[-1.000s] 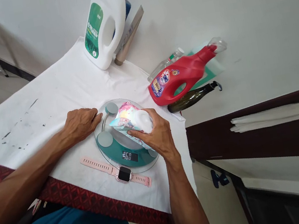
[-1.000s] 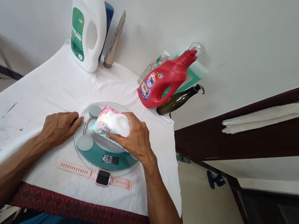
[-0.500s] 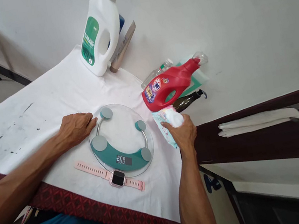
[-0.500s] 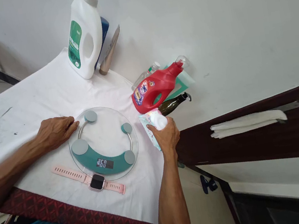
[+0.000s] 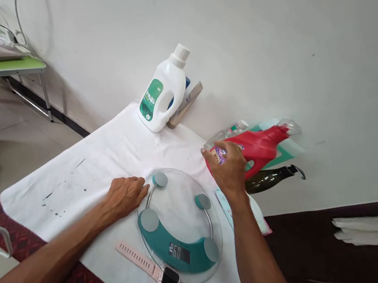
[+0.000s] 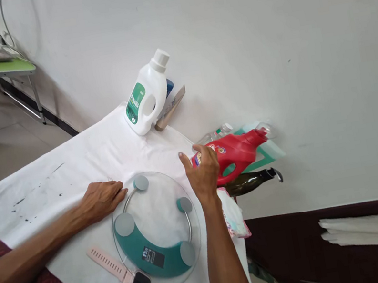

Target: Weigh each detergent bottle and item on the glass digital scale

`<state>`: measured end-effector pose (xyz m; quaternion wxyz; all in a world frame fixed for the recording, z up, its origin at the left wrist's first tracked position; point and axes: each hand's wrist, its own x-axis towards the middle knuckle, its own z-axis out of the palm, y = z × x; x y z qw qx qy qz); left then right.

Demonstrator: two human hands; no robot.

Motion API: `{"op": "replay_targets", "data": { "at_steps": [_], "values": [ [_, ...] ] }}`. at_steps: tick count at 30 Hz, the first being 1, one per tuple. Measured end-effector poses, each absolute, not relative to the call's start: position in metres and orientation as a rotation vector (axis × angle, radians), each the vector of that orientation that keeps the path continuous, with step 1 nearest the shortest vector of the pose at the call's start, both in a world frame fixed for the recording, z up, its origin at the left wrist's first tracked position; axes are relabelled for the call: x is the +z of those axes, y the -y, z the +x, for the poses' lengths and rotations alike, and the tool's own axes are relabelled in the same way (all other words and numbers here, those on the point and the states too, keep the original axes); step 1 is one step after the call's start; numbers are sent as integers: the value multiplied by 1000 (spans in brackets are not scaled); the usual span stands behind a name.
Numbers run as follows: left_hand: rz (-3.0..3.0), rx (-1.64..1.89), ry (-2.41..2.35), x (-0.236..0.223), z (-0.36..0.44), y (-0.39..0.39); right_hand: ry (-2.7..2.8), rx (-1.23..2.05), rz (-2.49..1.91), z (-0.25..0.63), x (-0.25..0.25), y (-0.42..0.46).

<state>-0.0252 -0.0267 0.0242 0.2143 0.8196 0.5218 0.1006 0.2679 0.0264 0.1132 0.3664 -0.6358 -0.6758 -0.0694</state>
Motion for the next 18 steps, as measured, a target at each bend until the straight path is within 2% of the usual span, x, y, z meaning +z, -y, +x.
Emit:
{"op": "replay_targets", "data": {
  "at_steps": [2,4,11,18],
  "values": [
    [2265,281,-1432,25,-25,27,1574,122,-1620,245,110,-72],
    [2250,267,-1427,27,-25,27,1406,272,-1629,230,107,-116],
    [2241,165,-1408,36,-23,25,1093,271,-1744,222,100,-235],
    [2239,159,-1396,33,-20,23,1074,306,-1738,217,79,-296]
  ]
}}
